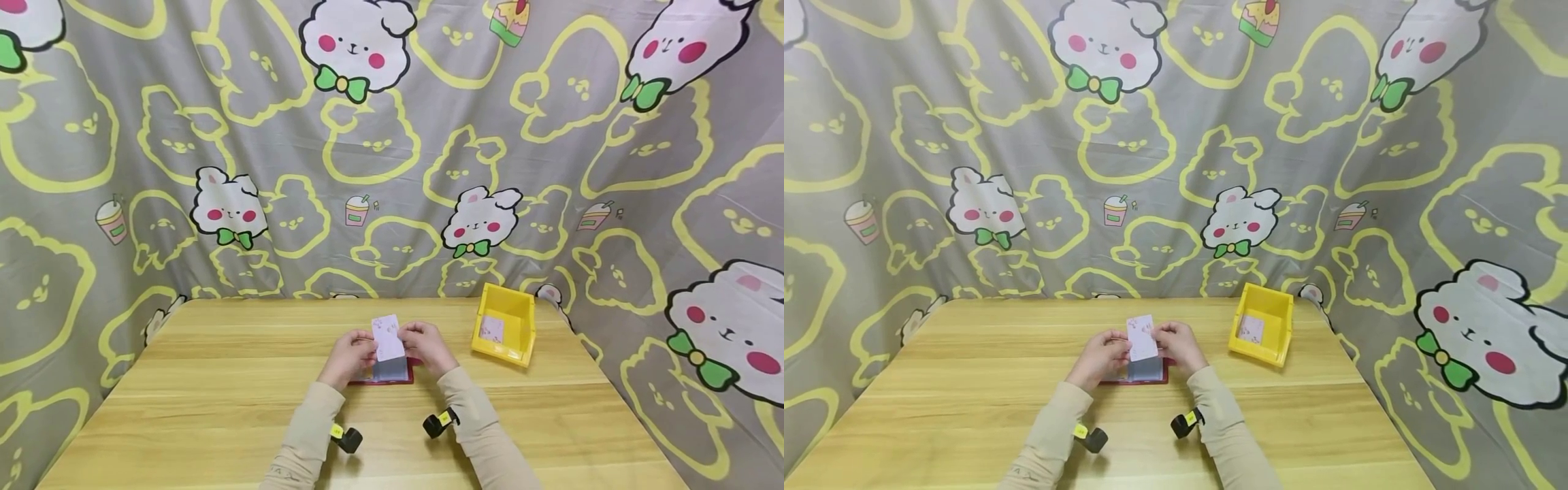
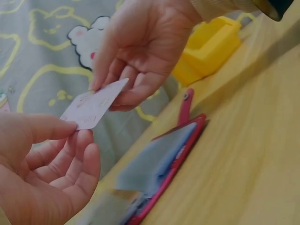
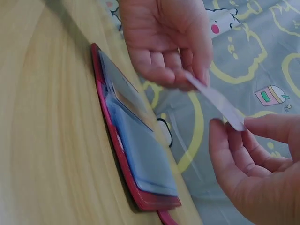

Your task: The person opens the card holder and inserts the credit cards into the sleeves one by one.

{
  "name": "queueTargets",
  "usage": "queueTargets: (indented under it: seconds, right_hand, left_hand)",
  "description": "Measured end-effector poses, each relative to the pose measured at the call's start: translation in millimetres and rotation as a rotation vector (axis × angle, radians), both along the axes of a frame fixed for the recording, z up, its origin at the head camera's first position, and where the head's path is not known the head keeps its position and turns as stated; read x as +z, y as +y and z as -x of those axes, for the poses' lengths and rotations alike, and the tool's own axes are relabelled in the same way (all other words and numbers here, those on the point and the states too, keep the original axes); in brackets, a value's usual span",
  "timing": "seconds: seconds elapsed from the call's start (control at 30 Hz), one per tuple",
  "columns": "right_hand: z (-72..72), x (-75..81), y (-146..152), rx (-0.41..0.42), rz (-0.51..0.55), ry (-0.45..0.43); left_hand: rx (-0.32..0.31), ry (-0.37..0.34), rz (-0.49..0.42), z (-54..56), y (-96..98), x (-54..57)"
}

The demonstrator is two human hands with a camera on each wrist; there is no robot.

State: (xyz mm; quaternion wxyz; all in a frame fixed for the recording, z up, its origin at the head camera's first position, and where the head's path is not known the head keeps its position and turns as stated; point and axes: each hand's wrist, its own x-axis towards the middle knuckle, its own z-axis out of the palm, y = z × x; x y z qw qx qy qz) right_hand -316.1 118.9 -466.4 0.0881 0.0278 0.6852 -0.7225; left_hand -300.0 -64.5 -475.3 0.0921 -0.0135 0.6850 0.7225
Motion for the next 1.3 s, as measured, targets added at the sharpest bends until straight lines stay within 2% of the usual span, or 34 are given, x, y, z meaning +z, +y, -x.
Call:
queueTargets:
  seconds: [0.1,0.17,0.33,0.47,0.53,0.63,0.73,0.83,1.07,1.3]
  right_hand:
    - [3.7,2.5,7.7,-0.002,-0.041,0.026]
    - [4.7,4.9,14.1,-0.015,-0.114,0.074]
    - [3.9,6.6,33.6,-0.012,-0.413,0.194]
    - [5.1,2.9,48.3,0.047,-0.63,0.241]
    - [5.6,-0.7,54.2,0.084,-0.684,0.247]
    - [6.4,-8.4,61.3,0.146,-0.72,0.22]
    - [7.2,-16.8,66.8,0.205,-0.71,0.18]
    - [8.0,-22.0,70.1,0.24,-0.724,0.175]
    - [8.4,-24.9,71.5,0.241,-0.737,0.169]
    - [9.3,-27.1,70.9,0.234,-0.745,0.164]
  left_hand:
    - [0.018,0.012,-0.036,2.6,-7.6,2.8]
    - [0.041,0.014,-0.052,4.6,-13.9,3.5]
    - [0.065,-0.007,-0.051,8.5,-30.5,1.4]
    - [0.048,-0.035,-0.005,8.2,-41.2,0.3]
    - [0.034,-0.057,0.023,7.7,-44.9,-0.6]
    - [0.009,-0.088,0.049,7.5,-47.5,-2.2]
    - [-0.014,-0.101,0.08,6.8,-47.8,-3.5]
    - [-0.015,-0.113,0.113,6.4,-45.9,-4.7]
    - [0.002,-0.099,0.201,5.2,-39.1,-7.8]
    - [0.033,-0.1,0.293,2.0,-32.5,-4.1]
